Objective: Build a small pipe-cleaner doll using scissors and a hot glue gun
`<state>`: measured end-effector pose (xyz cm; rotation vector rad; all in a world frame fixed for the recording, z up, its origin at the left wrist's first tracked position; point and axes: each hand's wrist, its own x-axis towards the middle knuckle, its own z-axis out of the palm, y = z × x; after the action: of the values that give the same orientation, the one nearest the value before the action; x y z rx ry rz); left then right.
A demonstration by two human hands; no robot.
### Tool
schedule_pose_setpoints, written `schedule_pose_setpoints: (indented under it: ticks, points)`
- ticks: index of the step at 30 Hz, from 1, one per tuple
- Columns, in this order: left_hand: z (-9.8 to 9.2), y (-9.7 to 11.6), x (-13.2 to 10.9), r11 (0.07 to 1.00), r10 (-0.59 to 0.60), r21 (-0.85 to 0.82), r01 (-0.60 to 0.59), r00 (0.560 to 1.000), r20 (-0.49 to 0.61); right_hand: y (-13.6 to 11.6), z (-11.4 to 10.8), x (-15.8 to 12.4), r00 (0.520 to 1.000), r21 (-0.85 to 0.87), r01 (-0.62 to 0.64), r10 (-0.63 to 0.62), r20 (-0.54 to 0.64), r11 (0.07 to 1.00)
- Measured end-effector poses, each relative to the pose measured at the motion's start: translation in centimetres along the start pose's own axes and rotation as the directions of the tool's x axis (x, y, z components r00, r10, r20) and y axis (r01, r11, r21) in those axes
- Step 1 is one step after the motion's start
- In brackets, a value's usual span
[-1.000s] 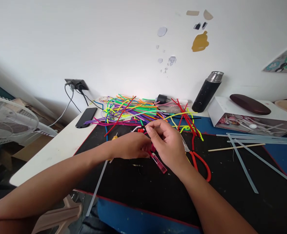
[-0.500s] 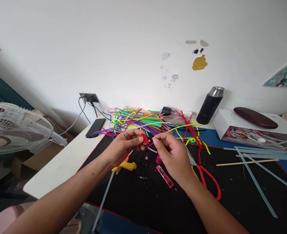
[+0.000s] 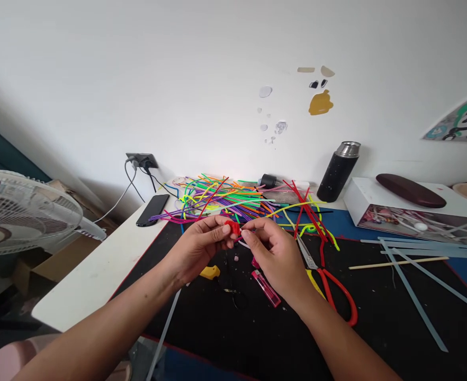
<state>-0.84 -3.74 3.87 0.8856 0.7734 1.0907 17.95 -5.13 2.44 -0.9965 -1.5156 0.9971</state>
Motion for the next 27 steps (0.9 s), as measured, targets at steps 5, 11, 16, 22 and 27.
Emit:
schedule_pose_setpoints:
  ticks: [5, 11, 16, 22, 27]
  points:
    - [0.32, -0.33, -0.1, 0.999, 0.017, 0.032, -0.016, 1.0, -0.019, 0.02, -0.02, 0.07, 1.0, -0.004, 0.007, -0.007, 0.005, 1.0]
    - [0.6, -0.6, -0.13, 0.998, 0.038, 0.058, -0.036, 0.998, -0.045, 0.08, 0.01, 0.06, 1.0, -0.011, 0.018, -0.018, 0.002, 1.0]
    - [0.8, -0.59, -0.17, 0.998, 0.034, 0.048, -0.032, 0.998, -0.052, 0.38, 0.15, -0.02, 1.0, 0.017, -0.001, 0.001, 0.009, 1.0]
    - [1.02, -0.48, -0.31, 0.999, 0.034, 0.025, -0.032, 0.997, -0.066, 0.25, 0.21, -0.03, 1.0, 0.05, -0.014, 0.013, 0.024, 0.999]
    - [0.58, -0.4, -0.18, 0.997, 0.014, 0.071, -0.011, 0.999, -0.03, 0.15, 0.06, 0.09, 1.0, 0.054, -0.004, 0.003, 0.029, 0.999]
